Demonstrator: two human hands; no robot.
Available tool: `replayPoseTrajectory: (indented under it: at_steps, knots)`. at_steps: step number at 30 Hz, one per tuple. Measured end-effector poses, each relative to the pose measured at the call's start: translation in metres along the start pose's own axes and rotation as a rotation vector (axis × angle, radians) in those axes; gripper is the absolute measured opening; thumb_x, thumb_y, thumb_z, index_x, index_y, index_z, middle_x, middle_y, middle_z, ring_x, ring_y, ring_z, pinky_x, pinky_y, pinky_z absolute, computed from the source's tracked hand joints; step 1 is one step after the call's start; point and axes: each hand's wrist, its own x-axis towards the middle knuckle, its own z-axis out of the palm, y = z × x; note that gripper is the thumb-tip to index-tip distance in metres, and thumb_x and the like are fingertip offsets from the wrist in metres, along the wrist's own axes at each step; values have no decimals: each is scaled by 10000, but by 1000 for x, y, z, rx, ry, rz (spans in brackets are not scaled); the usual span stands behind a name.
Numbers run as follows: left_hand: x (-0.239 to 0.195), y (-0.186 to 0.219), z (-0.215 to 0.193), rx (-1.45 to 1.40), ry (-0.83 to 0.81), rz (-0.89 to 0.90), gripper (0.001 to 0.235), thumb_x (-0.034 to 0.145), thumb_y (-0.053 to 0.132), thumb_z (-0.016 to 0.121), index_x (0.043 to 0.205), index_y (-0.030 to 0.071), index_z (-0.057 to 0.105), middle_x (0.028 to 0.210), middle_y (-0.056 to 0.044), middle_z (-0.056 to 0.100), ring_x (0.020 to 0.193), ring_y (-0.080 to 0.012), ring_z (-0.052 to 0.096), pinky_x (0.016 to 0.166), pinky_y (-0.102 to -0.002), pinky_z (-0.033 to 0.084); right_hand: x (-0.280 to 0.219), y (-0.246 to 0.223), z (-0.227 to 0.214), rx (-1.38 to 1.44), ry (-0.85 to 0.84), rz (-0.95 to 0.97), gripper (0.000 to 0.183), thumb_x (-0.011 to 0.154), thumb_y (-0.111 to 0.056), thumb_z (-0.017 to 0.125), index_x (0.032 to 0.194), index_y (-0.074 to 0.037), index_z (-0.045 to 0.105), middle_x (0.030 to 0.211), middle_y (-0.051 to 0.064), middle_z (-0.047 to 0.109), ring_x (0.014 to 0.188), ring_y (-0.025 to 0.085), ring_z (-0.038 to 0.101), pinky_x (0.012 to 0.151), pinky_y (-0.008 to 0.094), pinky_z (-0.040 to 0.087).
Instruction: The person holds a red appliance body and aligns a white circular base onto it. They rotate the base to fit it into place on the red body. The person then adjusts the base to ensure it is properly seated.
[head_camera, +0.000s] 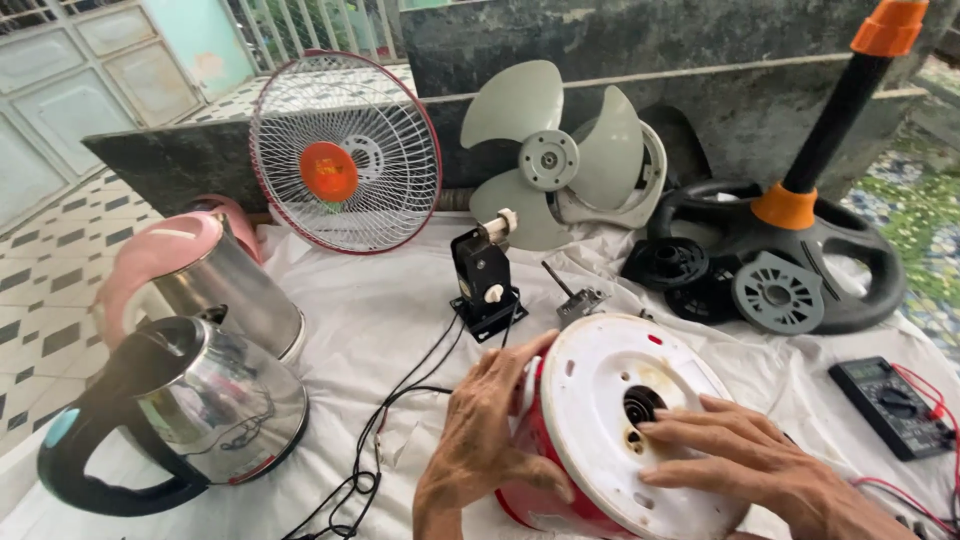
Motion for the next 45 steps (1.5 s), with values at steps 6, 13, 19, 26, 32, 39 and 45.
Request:
replayPoseTrajectory:
  at_steps: [6,13,19,26,32,39,45]
  knots:
    - [5,12,2,22,-32,-47,1314,409,764,709,1549,198,382,1387,-91,617,1221,-290,560,1013,-479,448,-11,33,6,-92,81,-33,723,927,-724,460,1393,-280,787,1584,-10,600,1520,182,428,1166,536,228]
    - [6,23,0,5,-70,-39,1286,421,668,761,1542,170,375,1374,-137,604,1253,-329,528,1004,-511,433,-22,34,11,-215,122,56,486,944,-507,608,1338,-393,868,1539,-147,685,1516,148,434,1153,496,286]
    - [8,29,-1,13,-84,-103,1282,350,600,772,1520,208,426,1318,-99,618,1262,-286,519,1012,-420,413,-26,73,7,-408,18,-93,533,956,-485,684,1485,-428,682,1639,-104,490,1542,188,314,1156,517,254]
    - [9,27,-3,-13,-100,-71,1232,409,649,711,1528,225,416,1337,-56,599,1236,-255,521,1011,-409,409,-31,81,31,-472,320,1,422,886,-475,655,1239,-523,881,1449,-235,713,1455,162,469,1113,432,395]
    - [3,22,-5,-63,-99,-61,1209,482,820,563,1531,235,421,1277,-112,594,1180,-283,556,1000,-419,415,-26,72,36,-425,308,14,421,854,-436,717,1224,-525,897,1403,-253,757,1417,137,522,1093,401,435]
    - [1,16,-4,-146,-25,11,1032,666,893,439,1421,192,499,1283,-54,630,1082,-226,629,882,-366,521,-21,76,45,-483,496,13,390,784,-356,736,1091,-518,914,1278,-261,802,1264,43,666,1099,369,478]
    - [1,14,-2,-364,18,-7,771,777,671,624,1365,178,551,1289,-51,614,1122,-217,645,944,-363,587,-22,73,39,-507,472,-63,352,828,-420,691,1107,-508,886,1323,-229,775,1319,84,633,1113,383,459]
